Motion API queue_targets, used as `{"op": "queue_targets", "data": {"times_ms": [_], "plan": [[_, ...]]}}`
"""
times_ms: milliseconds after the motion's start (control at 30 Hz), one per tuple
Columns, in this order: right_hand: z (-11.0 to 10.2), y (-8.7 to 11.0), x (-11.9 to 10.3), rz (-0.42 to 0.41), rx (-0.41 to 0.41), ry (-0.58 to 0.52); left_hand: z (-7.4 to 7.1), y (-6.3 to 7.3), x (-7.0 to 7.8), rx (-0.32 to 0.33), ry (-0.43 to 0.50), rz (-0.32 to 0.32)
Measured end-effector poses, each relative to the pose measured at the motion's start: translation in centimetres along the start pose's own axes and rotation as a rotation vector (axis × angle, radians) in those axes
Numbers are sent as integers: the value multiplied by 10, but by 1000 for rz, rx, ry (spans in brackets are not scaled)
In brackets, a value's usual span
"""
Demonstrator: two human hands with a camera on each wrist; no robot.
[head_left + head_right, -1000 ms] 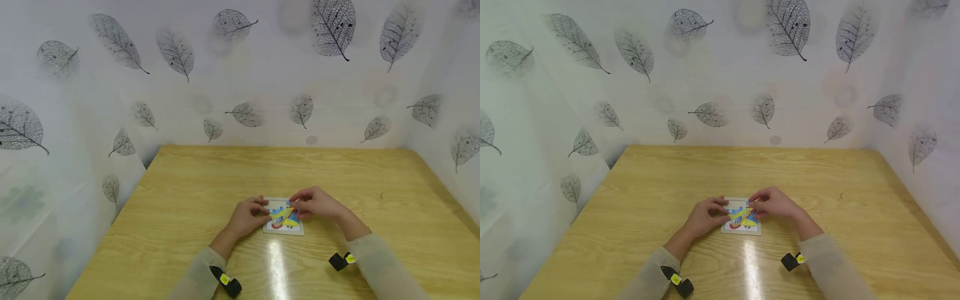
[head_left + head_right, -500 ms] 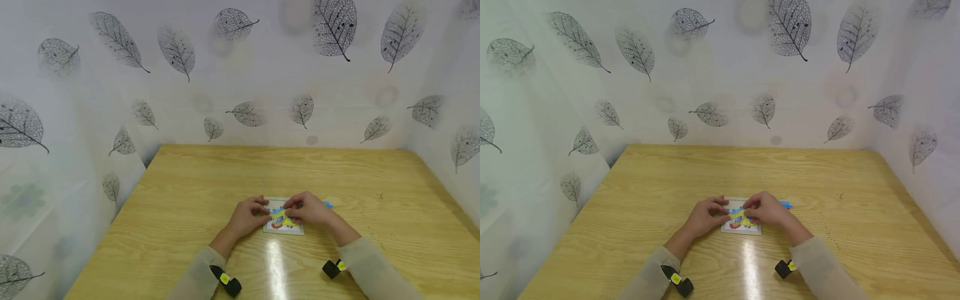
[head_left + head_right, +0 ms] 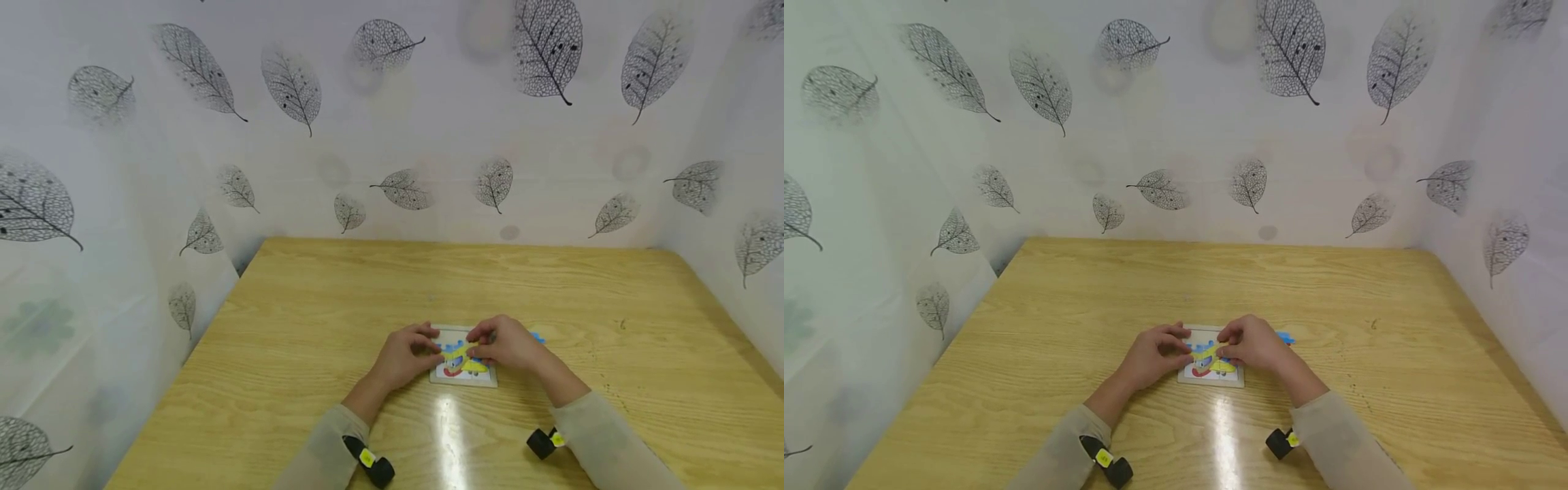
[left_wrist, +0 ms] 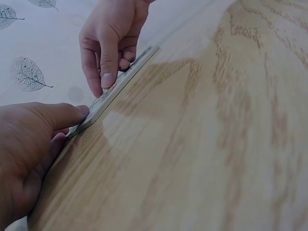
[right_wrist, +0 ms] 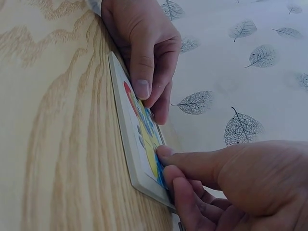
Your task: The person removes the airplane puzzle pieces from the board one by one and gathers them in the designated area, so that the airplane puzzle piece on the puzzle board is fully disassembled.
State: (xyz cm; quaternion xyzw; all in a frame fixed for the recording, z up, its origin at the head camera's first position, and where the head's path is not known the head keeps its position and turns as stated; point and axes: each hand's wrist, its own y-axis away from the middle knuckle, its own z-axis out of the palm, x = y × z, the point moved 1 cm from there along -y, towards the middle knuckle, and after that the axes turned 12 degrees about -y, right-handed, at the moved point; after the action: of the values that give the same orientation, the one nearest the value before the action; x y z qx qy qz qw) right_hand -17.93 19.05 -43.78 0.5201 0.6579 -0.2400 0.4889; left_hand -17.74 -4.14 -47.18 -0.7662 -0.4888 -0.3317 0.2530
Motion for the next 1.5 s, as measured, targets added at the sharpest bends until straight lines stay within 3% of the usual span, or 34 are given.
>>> {"op": "queue_targets", "data": {"times_ms": [400, 767, 967, 1067, 1300, 1500], "plan": [[7, 3, -4, -105, 110, 307, 1, -1, -2, -6, 6, -7], [5, 6, -11, -95, 145, 356, 1, -1, -1, -4, -3, -12], [-9, 9, -13, -78, 99, 389, 2, -1, -1, -4, -7, -17], [-17, 10, -12, -68, 56, 327, 0, -1, -1, -1, -13, -20], [-42, 14, 1, -32, -103, 27, 1, 0, -1, -11, -25, -33], [-71, 17, 19, -4, -207, -87, 1, 0, -1, -3, -33, -29]]}}
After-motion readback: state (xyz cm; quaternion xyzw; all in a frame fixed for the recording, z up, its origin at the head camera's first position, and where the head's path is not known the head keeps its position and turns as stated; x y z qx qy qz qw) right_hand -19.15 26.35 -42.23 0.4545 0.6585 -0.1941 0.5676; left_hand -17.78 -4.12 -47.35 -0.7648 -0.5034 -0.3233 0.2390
